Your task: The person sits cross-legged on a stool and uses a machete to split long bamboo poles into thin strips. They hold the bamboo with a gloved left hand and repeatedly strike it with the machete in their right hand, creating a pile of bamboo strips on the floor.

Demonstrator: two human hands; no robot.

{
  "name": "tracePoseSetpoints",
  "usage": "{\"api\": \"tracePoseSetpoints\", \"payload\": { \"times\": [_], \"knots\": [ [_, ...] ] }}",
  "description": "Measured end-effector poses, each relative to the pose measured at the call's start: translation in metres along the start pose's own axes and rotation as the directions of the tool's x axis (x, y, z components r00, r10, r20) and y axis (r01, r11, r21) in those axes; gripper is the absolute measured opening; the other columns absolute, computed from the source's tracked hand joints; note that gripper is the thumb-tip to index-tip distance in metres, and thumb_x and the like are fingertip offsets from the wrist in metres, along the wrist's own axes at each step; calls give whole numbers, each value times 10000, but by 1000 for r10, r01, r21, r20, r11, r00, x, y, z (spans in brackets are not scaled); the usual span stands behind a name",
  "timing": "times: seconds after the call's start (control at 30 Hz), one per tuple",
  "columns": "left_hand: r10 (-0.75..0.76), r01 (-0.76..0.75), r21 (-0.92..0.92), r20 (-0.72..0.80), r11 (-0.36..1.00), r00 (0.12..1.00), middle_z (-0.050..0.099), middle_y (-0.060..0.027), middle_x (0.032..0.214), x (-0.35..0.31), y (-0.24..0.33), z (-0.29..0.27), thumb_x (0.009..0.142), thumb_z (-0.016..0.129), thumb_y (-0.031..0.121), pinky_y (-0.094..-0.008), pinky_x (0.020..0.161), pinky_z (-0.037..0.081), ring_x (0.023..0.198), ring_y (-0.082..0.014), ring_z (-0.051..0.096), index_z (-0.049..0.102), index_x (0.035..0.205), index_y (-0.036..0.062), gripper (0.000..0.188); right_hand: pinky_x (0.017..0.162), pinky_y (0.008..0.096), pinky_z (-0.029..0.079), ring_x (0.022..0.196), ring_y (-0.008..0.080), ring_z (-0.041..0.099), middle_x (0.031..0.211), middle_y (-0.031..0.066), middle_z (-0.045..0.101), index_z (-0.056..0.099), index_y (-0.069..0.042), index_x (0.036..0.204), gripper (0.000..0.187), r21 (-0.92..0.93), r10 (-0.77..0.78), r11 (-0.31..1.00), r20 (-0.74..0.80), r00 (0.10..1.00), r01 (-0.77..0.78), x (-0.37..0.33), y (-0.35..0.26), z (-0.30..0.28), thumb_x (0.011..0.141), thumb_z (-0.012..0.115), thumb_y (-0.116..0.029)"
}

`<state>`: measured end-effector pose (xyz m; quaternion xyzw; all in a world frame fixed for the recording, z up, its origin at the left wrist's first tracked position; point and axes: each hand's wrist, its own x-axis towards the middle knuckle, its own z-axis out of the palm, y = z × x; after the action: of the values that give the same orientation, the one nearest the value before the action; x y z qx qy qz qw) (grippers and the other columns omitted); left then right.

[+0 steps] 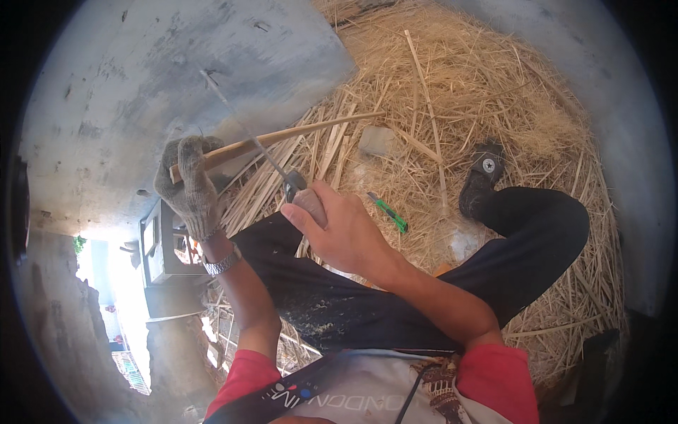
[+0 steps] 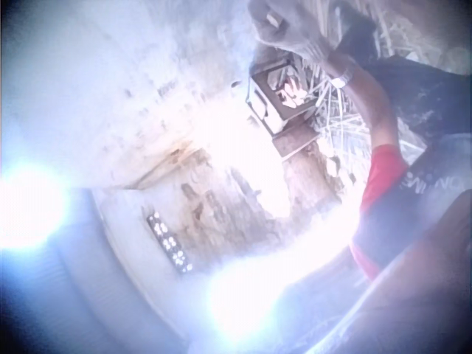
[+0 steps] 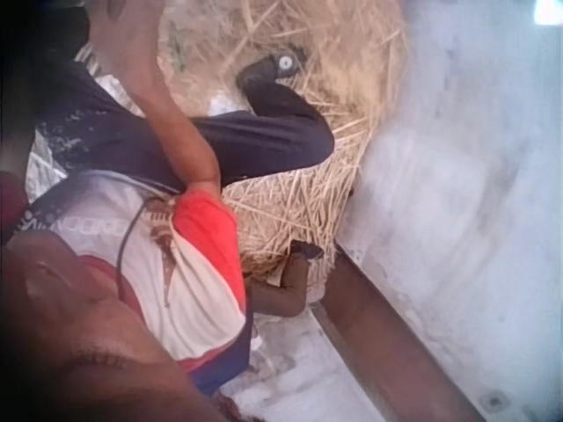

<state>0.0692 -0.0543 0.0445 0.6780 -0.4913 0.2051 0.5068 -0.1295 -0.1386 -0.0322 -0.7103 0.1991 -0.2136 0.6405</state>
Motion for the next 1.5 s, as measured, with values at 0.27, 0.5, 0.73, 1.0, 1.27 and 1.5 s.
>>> {"api": "tracePoseSetpoints", "payload": {
  "times": [0.27, 0.5, 0.73, 1.0, 1.27, 1.5],
  "knots": [
    [-112, 118, 88, -67, 989, 991, 594, -24, 648, -13, -15, -7, 886, 621, 249, -248, 497, 395, 549, -84, 513, 636, 746, 10, 278, 647, 456, 480, 698, 406, 644, 695, 248, 614, 563, 69, 977, 485, -92, 132, 986, -56, 990, -137, 14, 52, 10, 944, 544, -415],
    [-142, 172, 118, -227, 978, 963, 549, -28, 578, -18, -28, -10, 874, 576, 279, -231, 464, 383, 489, -101, 495, 594, 674, 17, 331, 615, 432, 461, 638, 371, 600, 661, 216, 592, 550, 31, 896, 455, -111, 144, 983, -38, 989, -147, 2, 53, 13, 944, 546, -421],
    [-80, 113, 37, -493, 993, 866, 559, -31, 591, 19, 15, -43, 835, 629, 226, -288, 463, 476, 489, -128, 547, 583, 654, 42, 262, 561, 452, 463, 597, 418, 606, 616, 214, 584, 533, 16, 906, 446, 150, -67, 988, 141, 988, 45, -19, 11, 22, 941, 556, -428],
    [60, -15, 93, -495, 996, 867, 577, -54, 608, 29, 32, -40, 783, 664, 238, -300, 464, 498, 496, -163, 559, 622, 667, 18, 252, 536, 430, 468, 557, 369, 616, 589, 172, 584, 519, 0, 909, 428, 188, -92, 980, 134, 987, 66, -33, -6, 12, 946, 557, -425],
    [41, 47, 147, -539, 988, 841, 534, -72, 596, 48, 62, -47, 813, 579, 277, -299, 492, 449, 539, -185, 542, 580, 635, -3, 332, 511, 425, 463, 541, 359, 615, 575, 169, 574, 514, 5, 931, 420, 251, -172, 960, 175, 969, 125, -44, -19, 6, 921, 610, -404],
    [-87, 95, -8, -472, 995, 877, 523, -38, 630, 51, 36, -18, 802, 592, 261, -283, 517, 418, 549, -145, 523, 564, 638, 44, 274, 536, 431, 472, 562, 359, 625, 588, 183, 584, 536, 16, 918, 407, 107, -123, 988, 62, 991, 115, -17, 23, 25, 919, 613, -384]
  ]
}}
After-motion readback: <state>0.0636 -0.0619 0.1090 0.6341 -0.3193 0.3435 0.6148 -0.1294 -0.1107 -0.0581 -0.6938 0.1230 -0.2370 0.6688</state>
